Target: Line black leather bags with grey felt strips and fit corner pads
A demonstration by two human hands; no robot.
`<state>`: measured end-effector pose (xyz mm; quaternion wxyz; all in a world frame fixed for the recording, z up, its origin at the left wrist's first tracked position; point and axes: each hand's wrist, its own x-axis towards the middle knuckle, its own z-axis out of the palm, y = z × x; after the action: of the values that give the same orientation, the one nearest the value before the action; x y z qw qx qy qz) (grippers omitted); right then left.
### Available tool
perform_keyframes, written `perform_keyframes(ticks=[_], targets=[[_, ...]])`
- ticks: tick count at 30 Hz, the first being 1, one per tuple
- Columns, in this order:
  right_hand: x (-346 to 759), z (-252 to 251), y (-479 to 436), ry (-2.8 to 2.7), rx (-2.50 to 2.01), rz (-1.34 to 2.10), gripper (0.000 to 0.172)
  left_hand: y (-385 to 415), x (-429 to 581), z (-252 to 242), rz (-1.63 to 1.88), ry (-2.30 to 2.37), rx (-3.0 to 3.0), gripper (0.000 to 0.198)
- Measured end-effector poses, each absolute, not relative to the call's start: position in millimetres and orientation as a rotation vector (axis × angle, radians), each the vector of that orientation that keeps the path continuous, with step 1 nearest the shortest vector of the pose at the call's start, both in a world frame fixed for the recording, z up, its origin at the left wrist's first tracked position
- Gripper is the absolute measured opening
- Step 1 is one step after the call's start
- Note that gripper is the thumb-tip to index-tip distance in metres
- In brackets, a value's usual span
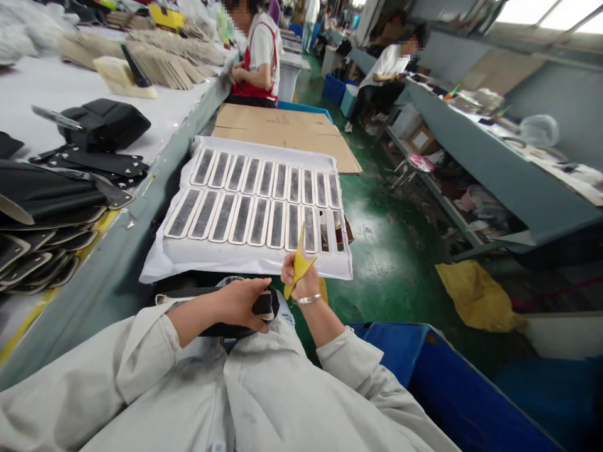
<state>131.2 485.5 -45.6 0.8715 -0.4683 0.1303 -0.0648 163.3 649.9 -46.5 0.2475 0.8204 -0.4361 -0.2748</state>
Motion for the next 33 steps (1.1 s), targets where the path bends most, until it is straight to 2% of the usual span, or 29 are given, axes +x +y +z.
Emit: perform_keyframes(ticks=[2, 7, 11, 17, 23, 27, 29, 31, 33], targets=[[119.5, -44.3, 466.2, 0.365, -1.017, -0.067, 0.038, 646.2, 150.1, -48.3, -0.621, -1.237, 2.443, 0.104], [68.4, -51.9, 430.1, 0.49, -1.087, 0.421, 0.034, 637.0, 130.2, -65.0, -0.344, -1.236, 2.603, 0.088], [34.0, -60.9, 413.5, 0.288, -1.194, 0.711, 0.046, 639.8, 121.1, -74.0, -0.14, -1.226, 2.596, 0.081], [28.2, -57.0, 409.7, 0.118, -1.517, 1.05, 0.04, 645.0, 111.1, -74.4, -0.017, -1.239, 2.555, 0.085], [35.0, -43.7, 421.9, 0.001, -1.781, 1.038, 0.028, 644.9, 107.8, -75.3, 0.002, -1.225, 2.551, 0.093], [47.3, -23.3, 416.9, 0.081, -1.997, 0.893, 0.033, 686.2, 110.7, -77.0, -0.036, -1.221, 2.479, 0.103], [66.8, -12.1, 418.7, -0.003, -2.247, 0.707, 0.039, 725.7, 115.7, -81.0, 0.067, -1.033, 2.42, 0.09], [93.3, -1.9, 432.4, -0.156, -2.521, 0.546, 0.043, 767.2, 123.0, -89.4, 0.21, -0.625, 2.304, 0.069], [122.5, 4.3, 459.4, -0.314, -2.775, 0.512, 0.043, 798.3, 132.7, -102.6, 0.214, -0.163, 2.003, 0.062]])
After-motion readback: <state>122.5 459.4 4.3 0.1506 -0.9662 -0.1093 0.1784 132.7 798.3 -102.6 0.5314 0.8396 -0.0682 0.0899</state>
